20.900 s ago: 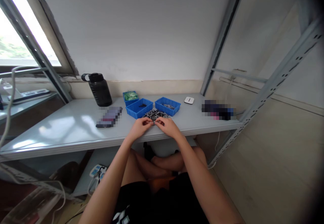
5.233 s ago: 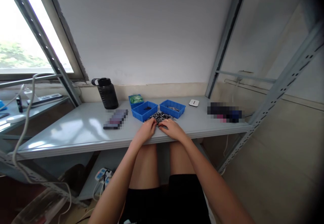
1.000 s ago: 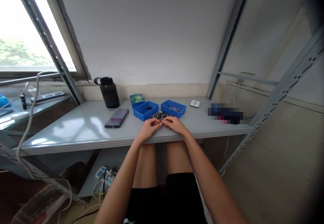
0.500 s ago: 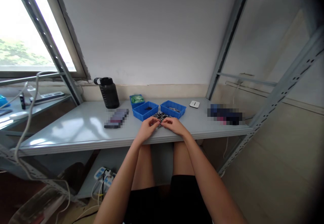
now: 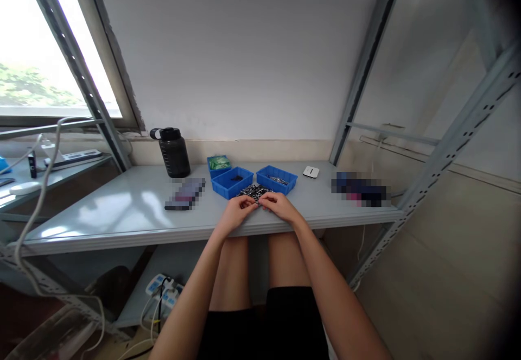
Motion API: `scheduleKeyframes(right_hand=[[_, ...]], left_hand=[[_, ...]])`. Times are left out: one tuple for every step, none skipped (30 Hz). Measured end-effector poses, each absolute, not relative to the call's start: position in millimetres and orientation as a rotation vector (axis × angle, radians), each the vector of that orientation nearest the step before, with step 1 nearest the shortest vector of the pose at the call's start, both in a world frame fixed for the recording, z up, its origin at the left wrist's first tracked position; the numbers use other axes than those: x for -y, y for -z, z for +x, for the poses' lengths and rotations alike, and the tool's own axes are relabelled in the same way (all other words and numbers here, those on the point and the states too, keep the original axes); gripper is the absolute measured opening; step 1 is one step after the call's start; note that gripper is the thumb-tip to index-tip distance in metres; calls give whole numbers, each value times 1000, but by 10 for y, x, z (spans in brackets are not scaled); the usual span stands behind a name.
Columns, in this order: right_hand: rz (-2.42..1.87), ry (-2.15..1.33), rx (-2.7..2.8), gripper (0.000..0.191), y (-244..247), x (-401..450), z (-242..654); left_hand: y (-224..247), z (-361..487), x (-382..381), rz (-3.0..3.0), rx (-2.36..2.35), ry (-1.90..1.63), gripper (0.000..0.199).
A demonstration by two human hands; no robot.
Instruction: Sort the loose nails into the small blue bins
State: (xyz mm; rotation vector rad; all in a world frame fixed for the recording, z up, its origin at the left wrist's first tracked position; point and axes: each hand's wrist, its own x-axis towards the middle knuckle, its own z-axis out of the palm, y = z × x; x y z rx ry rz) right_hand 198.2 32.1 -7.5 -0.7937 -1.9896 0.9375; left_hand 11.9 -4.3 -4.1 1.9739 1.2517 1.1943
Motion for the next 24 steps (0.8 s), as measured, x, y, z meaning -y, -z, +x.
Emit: scheduleKeyframes(right_hand=[[-793,-942,1989,26,82,-326,1984],[-797,-945,1985,26,87,-331,1986],[-804,-943,1975,26,92,-334,1989],[-814,-937,1960,26,96,-336,1991],[-826,-927,1942,27,98,-337,1993],[-835,-918,1925,27,99,-337,1993],[-842,-913,1911,28,99,-335,1991],[-844,-915,1905,28,97,-334,1989],[-843,-924,1899,28,93,-331,1985],[-838,-938,1891,27,88,-329,1982],[-829,-958,1877,26,82,-326,1979],[-817,-981,1857,25,74,-323,1977],[-802,-1006,1840,24,66,-320,1977],[-787,-1030,1830,24,57,-317,1979],[-776,-1051,1831,24,48,-313,1984],[-770,-1065,1844,23,39,-309,1989],[-769,-1067,1866,22,30,-304,1996],[-771,-1056,1892,21,22,-299,2004],[-774,-1035,1919,21,15,-294,2011],[-776,-1010,1944,22,10,-290,2018],[-777,-988,1965,23,6,-287,2024],[-777,-973,1977,24,4,-285,2028],[-777,-969,1976,25,4,-285,2030],[-780,-974,1957,26,7,-287,2031]], left_hand=[[44,120,42,1982,-1257,-1194,28],[45,122,41,1989,-1257,-1193,28],[45,123,40,1990,-1257,-1194,28],[45,125,38,1986,-1259,-1199,28],[44,126,36,1973,-1262,-1209,28],[44,128,34,1955,-1269,-1224,27],[44,129,32,1935,-1278,-1242,27],[45,130,29,1917,-1286,-1259,26],[46,130,27,1903,-1294,-1275,26],[47,130,25,1894,-1301,-1287,25],[47,129,23,1887,-1308,-1297,25],[49,128,22,1883,-1314,-1303,25],[50,126,21,1880,-1319,-1305,25],[52,124,20,1878,-1323,-1304,25],[55,122,18,1875,-1328,-1300,25],[58,120,15,1874,-1332,-1293,24],[62,117,12,1874,-1334,-1287,24],[66,115,8,1877,-1333,-1284,24],[69,113,5,1881,-1329,-1283,23],[72,112,3,1887,-1321,-1281,22],[74,112,1,1894,-1312,-1277,22],[74,112,1,1898,-1306,-1273,22],[73,113,1,1895,-1306,-1273,22],[72,116,3,1885,-1310,-1279,22]])
